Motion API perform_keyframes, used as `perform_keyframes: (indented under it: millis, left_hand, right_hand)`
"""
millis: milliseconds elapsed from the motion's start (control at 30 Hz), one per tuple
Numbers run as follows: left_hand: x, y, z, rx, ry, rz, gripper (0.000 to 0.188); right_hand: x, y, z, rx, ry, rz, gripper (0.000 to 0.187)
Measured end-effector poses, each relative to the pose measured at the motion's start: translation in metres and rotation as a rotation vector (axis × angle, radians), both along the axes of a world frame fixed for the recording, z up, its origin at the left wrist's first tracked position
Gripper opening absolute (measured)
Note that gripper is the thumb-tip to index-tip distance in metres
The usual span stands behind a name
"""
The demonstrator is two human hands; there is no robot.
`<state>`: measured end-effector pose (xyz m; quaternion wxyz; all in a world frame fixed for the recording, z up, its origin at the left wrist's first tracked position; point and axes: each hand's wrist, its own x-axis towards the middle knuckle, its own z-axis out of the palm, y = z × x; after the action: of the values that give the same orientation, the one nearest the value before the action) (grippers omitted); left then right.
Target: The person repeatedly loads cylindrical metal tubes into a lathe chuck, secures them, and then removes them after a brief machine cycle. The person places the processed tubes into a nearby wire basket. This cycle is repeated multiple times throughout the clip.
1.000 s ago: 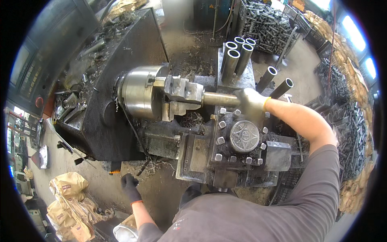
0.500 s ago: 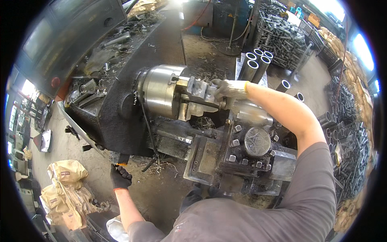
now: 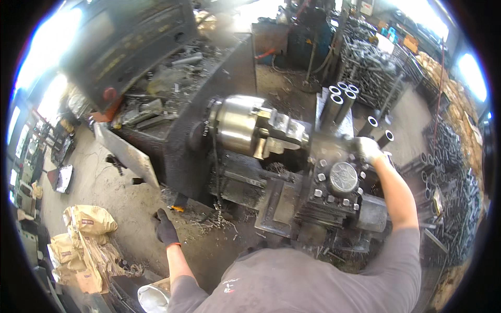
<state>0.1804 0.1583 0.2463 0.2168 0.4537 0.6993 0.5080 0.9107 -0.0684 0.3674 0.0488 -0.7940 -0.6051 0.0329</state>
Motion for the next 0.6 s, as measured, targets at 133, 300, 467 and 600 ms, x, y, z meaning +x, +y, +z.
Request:
perform_keyframes:
  millis: [133,300,467,600]
  left_hand:
    - [0.065,0.033,0.157,0.899,0.584,-0.147,0.047]
    - [0.146,0.201,0.298,0.444,0.95,-0.277,0.068]
    - [0.168,0.253,0.344,-0.002,1.018,-0.381,0.084]
    - [0.176,0.12,0.288,0.946,0.829,-0.444,0.058]
  right_hand:
    - [-0.012,-0.054,0.049,0.321,0.182,-0.416,0.03]
    - [-0.084,-0.106,0.103,0.849,0.2,-0.618,0.041]
    - [-0.18,-0.181,0.143,1.113,0.428,-0.383,0.028]
    - [-0.241,-0.229,0.143,0.86,0.159,-0.034,0.023]
